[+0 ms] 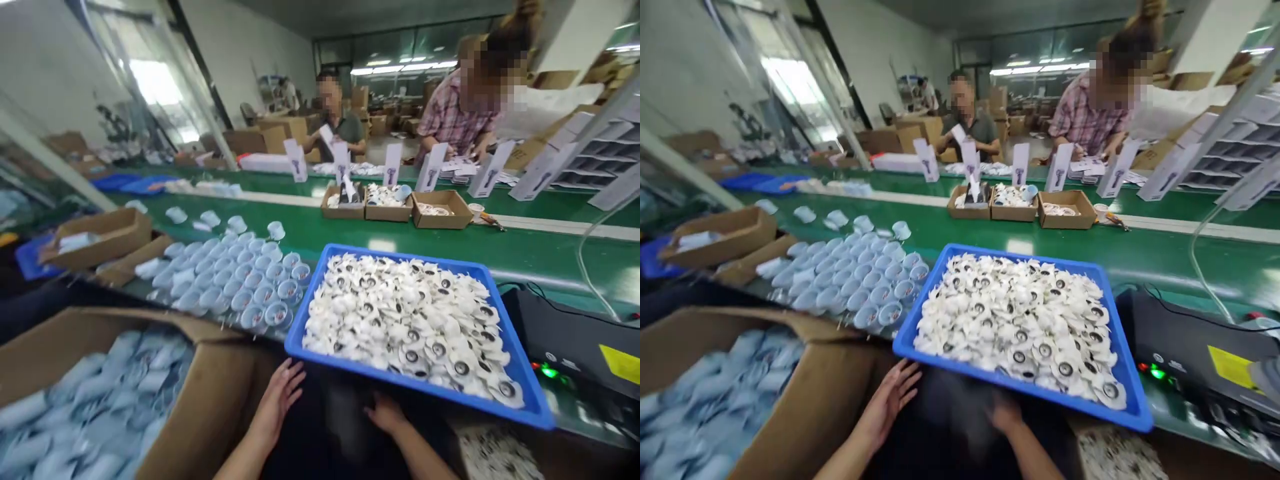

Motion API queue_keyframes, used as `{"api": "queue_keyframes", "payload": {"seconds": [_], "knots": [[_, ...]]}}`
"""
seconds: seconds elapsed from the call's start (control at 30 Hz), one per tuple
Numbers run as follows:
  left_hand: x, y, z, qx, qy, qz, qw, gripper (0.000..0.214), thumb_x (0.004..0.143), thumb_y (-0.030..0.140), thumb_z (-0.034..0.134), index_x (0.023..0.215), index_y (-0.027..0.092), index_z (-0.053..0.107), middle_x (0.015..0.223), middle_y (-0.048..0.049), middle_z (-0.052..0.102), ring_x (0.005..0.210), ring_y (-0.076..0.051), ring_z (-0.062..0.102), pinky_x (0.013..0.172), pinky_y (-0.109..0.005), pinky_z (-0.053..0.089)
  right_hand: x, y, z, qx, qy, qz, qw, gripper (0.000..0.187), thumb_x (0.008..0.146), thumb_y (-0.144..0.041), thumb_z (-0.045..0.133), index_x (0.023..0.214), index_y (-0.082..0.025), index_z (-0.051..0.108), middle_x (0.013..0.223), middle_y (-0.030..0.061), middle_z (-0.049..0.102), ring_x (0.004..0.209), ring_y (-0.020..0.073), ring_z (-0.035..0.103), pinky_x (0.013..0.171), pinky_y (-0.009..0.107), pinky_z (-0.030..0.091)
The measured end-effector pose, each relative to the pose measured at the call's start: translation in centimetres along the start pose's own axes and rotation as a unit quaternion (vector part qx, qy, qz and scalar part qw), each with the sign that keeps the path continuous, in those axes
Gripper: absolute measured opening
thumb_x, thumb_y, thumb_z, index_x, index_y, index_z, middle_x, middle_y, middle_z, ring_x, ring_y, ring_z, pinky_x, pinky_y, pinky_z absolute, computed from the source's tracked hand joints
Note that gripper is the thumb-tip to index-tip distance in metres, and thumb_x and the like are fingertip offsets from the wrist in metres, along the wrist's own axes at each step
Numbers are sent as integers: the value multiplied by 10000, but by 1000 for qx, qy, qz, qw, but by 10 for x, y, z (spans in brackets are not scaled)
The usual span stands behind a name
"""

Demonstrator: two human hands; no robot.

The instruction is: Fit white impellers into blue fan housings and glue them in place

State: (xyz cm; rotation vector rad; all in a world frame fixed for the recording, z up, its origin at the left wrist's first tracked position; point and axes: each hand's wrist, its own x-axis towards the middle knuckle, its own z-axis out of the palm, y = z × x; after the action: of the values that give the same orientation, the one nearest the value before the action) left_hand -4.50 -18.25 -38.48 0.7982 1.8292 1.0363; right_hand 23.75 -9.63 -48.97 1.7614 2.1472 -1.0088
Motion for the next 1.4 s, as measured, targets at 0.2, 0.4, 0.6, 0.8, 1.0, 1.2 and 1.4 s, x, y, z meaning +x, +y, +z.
{"api": "queue_keyframes", "payload": {"seconds": [0.2, 0.4, 0.6, 0.8, 1.0, 1.2, 1.4], "knots": [[-108, -82, -43, 288, -4, -88, 953, 362, 821, 473, 698, 970, 144, 686, 1157, -212, 698, 1227, -428, 622, 1078, -631, 432, -83, 53, 8, -141, -79, 105, 981, 506, 1006, -530, 569, 1268, -104, 647, 1220, 164, 711, 1145, 278, 695, 1023, 506, 539], [-126, -112, -50, 459, -113, -41, 881, 314, 1035, 417, 522, 1039, 135, 660, 973, -63, 693, 936, -204, 672, 965, -456, 514, -117, 60, 20, -111, -75, 59, 989, 349, 1024, -472, 570, 1094, -152, 691, 1102, 73, 727, 1035, 208, 697, 977, 452, 554], [-164, -102, -65, 471, -253, 68, 842, 315, 1027, 388, 531, 855, 159, 663, 850, -31, 686, 811, -166, 648, 855, -358, 512, -197, 56, 22, -64, -69, 23, 995, 361, 1077, -353, 435, 852, -164, 646, 802, 26, 694, 766, 155, 653, 774, 295, 490], [-159, -88, -49, 488, -258, 107, 827, 314, 1002, 379, 569, 802, 157, 663, 738, -18, 666, 722, -171, 646, 795, -353, 524, -240, 48, 19, -76, -57, 37, 995, 396, 1089, -327, 345, 840, -189, 620, 854, 73, 731, 817, 176, 672, 714, 250, 409], [-197, -34, -78, 509, -15, 199, 837, 432, 1007, 466, 517, 1300, 171, 631, 1466, -153, 573, 1470, -374, 394, 1201, -559, 252, -250, 35, 16, -115, -26, 46, 992, 385, 1082, -401, 381, 923, -194, 663, 919, 101, 756, 855, 206, 699, 681, 274, 381], [-172, 6, -165, 549, 169, -62, 816, 716, 966, 572, 537, 1468, 68, 450, 1473, -244, 515, 1315, -436, 529, 1004, -518, 433, -263, 28, 20, -124, -2, 27, 992, 382, 1085, -396, 387, 1019, -159, 679, 987, 88, 752, 884, 192, 696, 766, 311, 466], [-162, -6, -195, 616, 132, -128, 766, 507, 980, 513, 562, 1312, 136, 629, 1037, -78, 736, 915, -210, 669, 800, -237, 415, -269, 37, 29, -91, 23, 23, 995, 404, 1089, -424, 377, 1052, -155, 676, 992, 91, 748, 898, 190, 698, 795, 331, 500]]}}
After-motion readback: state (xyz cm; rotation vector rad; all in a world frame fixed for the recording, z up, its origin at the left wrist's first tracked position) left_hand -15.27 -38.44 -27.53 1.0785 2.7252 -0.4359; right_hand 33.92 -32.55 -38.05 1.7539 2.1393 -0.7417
